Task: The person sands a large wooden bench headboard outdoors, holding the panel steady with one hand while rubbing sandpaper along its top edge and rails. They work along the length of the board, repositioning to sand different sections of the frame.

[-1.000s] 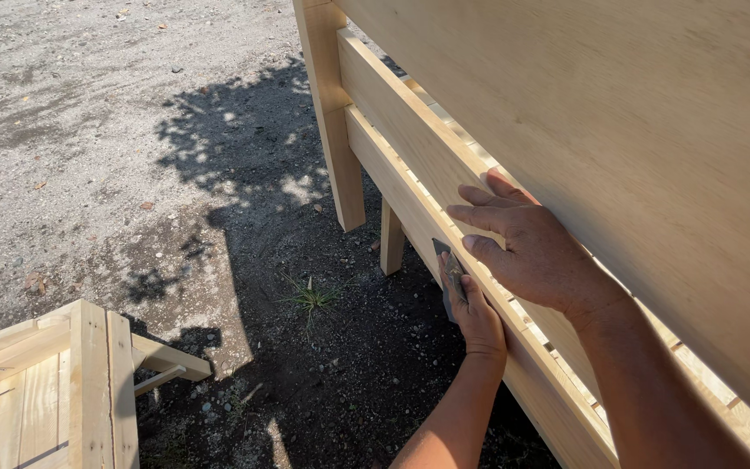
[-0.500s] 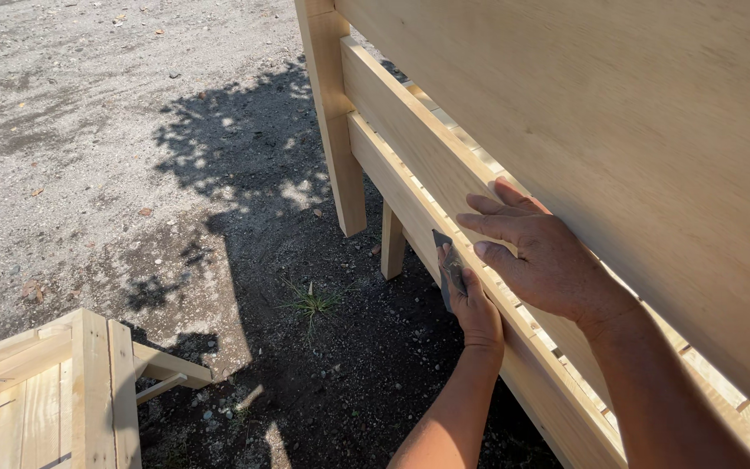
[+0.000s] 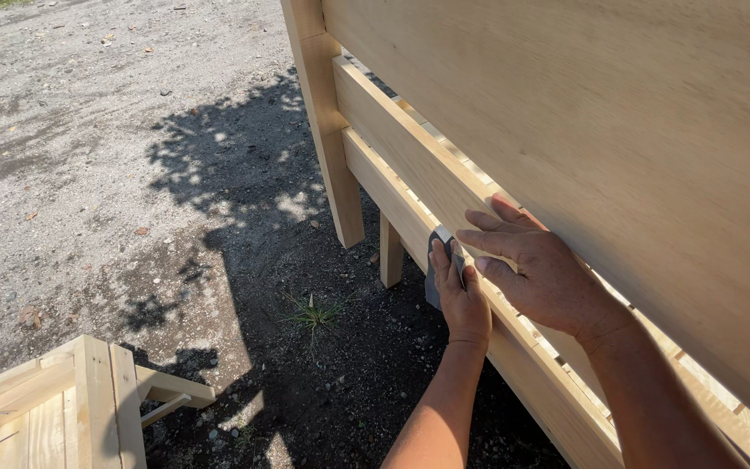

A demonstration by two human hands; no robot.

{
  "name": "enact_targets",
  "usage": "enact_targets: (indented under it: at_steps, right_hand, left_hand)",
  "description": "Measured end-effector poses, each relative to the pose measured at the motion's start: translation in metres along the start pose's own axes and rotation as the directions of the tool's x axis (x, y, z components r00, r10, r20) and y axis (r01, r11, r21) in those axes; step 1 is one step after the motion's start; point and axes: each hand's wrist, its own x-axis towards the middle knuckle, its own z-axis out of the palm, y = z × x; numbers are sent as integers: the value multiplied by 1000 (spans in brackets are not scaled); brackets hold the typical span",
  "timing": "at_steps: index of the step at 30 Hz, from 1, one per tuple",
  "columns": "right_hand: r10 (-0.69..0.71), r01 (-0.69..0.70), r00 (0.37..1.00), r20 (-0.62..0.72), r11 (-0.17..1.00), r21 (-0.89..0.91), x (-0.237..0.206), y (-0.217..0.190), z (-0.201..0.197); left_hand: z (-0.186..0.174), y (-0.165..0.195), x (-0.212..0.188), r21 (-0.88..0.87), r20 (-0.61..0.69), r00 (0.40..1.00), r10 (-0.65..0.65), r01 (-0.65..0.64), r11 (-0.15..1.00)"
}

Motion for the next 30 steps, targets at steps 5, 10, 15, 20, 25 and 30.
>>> enact_targets:
  at_steps: [5, 10, 15, 20, 25, 30]
  right_hand:
    - [-13, 12, 1000, -19, 1000, -4, 0, 4, 3]
    - [-68, 68, 996, -58, 998, 8, -1, 8, 5]
    - [-79, 81, 995, -54, 996, 39, -3, 9, 6]
    - [-26, 27, 999, -43, 1000, 16, -4, 5, 5]
    - [85, -85, 996, 2, 996, 19, -3, -1, 2]
    - [74, -74, 997, 1, 997, 31, -4, -3, 2]
  left_hand:
    - [-20, 3, -79, 259, 400, 911, 100, -217, 941]
    - [-29, -10, -37, 333, 416, 899, 138, -292, 896]
    - [-26, -8, 16, 483, 304, 940, 157, -294, 825]
    - [-39, -10, -36, 467, 521, 844, 126, -405, 786]
    - [-42, -15, 12, 521, 496, 853, 163, -443, 729]
    - [-35, -10, 40, 548, 398, 908, 131, -350, 760]
